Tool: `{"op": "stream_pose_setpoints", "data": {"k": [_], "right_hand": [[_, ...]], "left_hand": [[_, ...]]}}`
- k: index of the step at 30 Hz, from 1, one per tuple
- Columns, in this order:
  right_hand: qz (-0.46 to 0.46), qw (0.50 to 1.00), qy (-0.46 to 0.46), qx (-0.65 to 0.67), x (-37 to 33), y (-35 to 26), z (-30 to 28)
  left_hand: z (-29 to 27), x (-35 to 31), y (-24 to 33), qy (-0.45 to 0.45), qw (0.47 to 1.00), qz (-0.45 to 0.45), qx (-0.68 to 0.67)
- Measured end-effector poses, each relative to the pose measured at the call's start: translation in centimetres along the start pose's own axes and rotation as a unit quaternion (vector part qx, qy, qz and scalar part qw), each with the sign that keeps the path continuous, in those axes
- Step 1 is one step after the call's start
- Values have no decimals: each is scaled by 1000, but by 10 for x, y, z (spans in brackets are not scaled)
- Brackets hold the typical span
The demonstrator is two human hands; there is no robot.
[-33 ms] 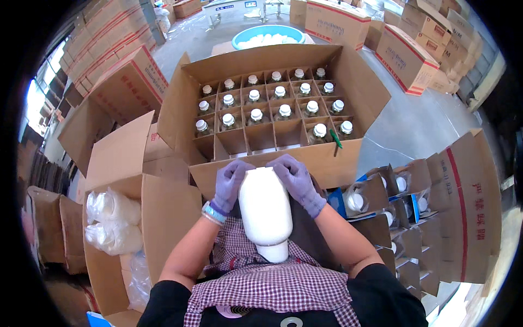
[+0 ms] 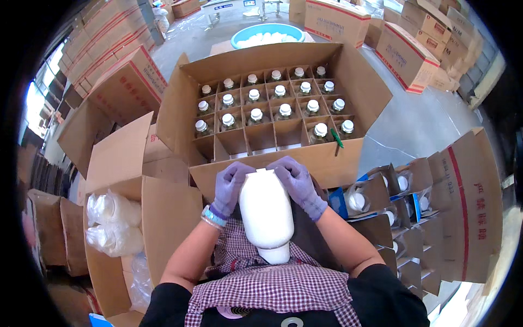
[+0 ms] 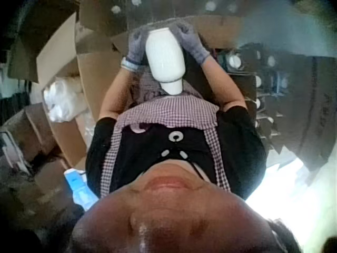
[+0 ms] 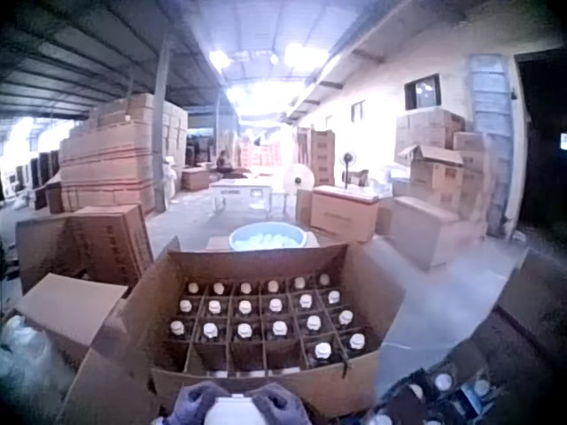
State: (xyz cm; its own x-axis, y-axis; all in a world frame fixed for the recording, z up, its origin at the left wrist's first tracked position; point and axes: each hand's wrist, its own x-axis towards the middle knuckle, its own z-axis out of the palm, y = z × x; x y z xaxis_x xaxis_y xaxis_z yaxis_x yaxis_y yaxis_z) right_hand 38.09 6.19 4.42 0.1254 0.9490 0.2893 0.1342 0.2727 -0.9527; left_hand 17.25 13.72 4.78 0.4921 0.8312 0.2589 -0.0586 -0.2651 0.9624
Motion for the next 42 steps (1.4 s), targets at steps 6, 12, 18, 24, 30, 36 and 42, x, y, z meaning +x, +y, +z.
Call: {"op": "stream_pose_setpoints", "data": {"k": [6, 12, 18, 24, 30, 36, 42], "right_hand": [[-54, 997, 54, 33, 14, -13, 5], [-131, 991, 33, 23, 18, -19, -4], [-28, 999, 39, -2, 13, -27, 2], [-44, 998, 34, -3, -2, -19, 5], [24, 986, -39, 158, -7, 8, 7], [185, 924, -90, 321, 16, 3, 14], [-305, 918, -250, 34, -8, -122, 9]], "left_hand": [[6, 9, 28, 19, 1000, 14, -5], [4, 12, 45, -7, 979, 154, 134], [2, 10, 45, -6, 998, 37, 53], [0, -8, 47, -15, 994, 44, 103], [20, -33, 94, -14, 970, 44, 239], [23, -27, 105, -18, 967, 108, 229], [-67, -20, -111, -46, 958, -178, 220]]}}
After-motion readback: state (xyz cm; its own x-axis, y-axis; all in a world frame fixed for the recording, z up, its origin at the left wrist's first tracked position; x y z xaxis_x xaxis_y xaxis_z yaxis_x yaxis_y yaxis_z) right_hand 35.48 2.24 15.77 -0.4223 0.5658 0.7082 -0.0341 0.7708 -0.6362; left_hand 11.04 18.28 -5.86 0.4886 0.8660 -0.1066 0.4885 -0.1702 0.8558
